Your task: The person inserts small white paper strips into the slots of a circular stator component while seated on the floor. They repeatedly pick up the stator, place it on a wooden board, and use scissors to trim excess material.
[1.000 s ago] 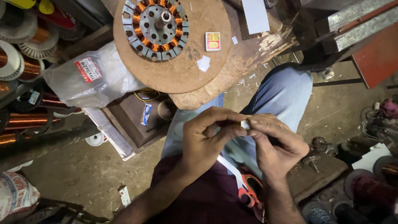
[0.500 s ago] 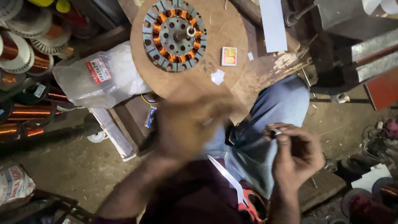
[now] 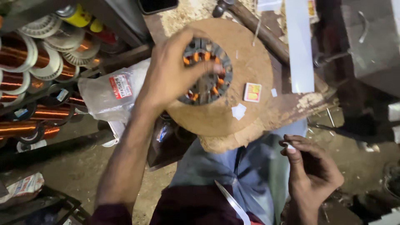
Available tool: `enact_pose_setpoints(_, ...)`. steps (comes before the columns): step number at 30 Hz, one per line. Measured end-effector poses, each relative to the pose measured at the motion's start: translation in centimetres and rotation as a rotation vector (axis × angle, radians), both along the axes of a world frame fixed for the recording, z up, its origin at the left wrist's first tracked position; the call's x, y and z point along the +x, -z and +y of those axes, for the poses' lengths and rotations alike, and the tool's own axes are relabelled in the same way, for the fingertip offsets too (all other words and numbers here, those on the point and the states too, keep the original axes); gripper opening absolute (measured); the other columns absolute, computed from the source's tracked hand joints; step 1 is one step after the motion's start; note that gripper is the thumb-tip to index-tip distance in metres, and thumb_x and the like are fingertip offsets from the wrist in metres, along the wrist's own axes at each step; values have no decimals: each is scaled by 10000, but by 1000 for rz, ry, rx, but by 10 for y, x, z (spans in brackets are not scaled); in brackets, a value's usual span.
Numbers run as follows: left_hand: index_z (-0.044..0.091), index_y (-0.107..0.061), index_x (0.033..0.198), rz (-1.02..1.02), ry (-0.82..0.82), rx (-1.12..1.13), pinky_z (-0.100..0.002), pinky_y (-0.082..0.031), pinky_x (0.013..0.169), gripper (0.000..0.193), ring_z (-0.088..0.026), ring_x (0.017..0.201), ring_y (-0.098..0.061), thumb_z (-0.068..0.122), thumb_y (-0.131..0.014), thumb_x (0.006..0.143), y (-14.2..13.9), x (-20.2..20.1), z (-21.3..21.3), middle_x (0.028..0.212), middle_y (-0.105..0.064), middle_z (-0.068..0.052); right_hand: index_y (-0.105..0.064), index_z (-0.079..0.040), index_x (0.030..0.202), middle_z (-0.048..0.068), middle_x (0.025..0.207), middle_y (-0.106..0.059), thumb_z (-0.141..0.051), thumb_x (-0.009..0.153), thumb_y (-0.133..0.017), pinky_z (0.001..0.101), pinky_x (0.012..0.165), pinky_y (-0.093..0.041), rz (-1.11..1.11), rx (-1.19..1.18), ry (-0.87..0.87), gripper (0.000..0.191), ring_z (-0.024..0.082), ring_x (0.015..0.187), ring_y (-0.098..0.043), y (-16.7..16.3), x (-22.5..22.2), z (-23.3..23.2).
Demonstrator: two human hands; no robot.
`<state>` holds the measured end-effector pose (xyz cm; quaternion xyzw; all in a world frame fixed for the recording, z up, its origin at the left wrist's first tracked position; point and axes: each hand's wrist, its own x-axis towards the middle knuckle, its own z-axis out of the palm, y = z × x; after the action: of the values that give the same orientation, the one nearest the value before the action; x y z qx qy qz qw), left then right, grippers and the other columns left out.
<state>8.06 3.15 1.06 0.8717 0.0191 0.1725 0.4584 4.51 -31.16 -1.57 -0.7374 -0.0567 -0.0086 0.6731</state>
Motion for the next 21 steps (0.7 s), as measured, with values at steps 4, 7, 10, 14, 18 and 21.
enact_pose_setpoints(4, 58, -634, 1191, 145, -48, -61, -323, -610, 878, 496, -215, 1030, -770, 237, -933, 837, -17, -47, -19, 1152, -700, -106, -682, 91, 1050, 188, 1080, -710, 109, 997, -719, 288, 953, -572, -80, -120, -156, 67, 206, 1022, -700, -14, 15, 20)
enact_pose_setpoints(7, 57, -597, 1250, 16, 16, -135, -376, -589, 1029, 487, -284, 1220, -720, 84, -868, 847, -20, -75, -25, 1266, -689, -141, -695, 87, 1053, 183, 1063, -715, 98, 949, -735, 283, 948, -565, -80, -118, -278, 111, 207, 1014, -701, -22, 24, 40)
enact_pose_setpoints(10, 32, -618, 1285, 70, 7, -109, -425, -616, 1026, 550, -334, 1230, -711, 105, -876, 805, -17, -86, -29, 1309, -692, -189, -692, 82, 1081, 169, 1055, -717, 100, 920, -733, 293, 920, -568, -79, -64, -427, 167, 206, 1003, -700, -28, 25, 66)
enact_pose_setpoints(14, 4, -590, 1279, 12, 96, -152, -457, -537, 1079, 545, -365, 1301, -658, 143, -873, 835, -15, -84, -27, 1355, -653, -226, -651, 94, 1120, 158, 1108, -688, 115, 920, -682, 312, 920, -566, -81, 76, -532, 203, 204, 1034, -679, -25, 26, 101)
enact_pose_setpoints(18, 2, -589, 1260, -62, 132, -168, -447, -536, 1156, 426, -328, 1310, -664, 116, -826, 925, -13, -83, -26, 1304, -678, -192, -674, 88, 1088, 152, 1064, -696, 131, 940, -711, 274, 856, -536, -187, -51, -484, 158, 187, 944, -674, -24, 25, 113)
enact_pose_setpoints(21, 11, -585, 1188, -18, 168, -370, -389, -578, 1093, 304, -263, 1265, -717, 83, -773, 960, -10, -82, -25, 1334, -688, -187, -682, 80, 1067, 151, 1006, -692, 105, 913, -715, 277, 876, -532, -240, -87, -475, 159, 198, 950, -670, -26, 27, 114)
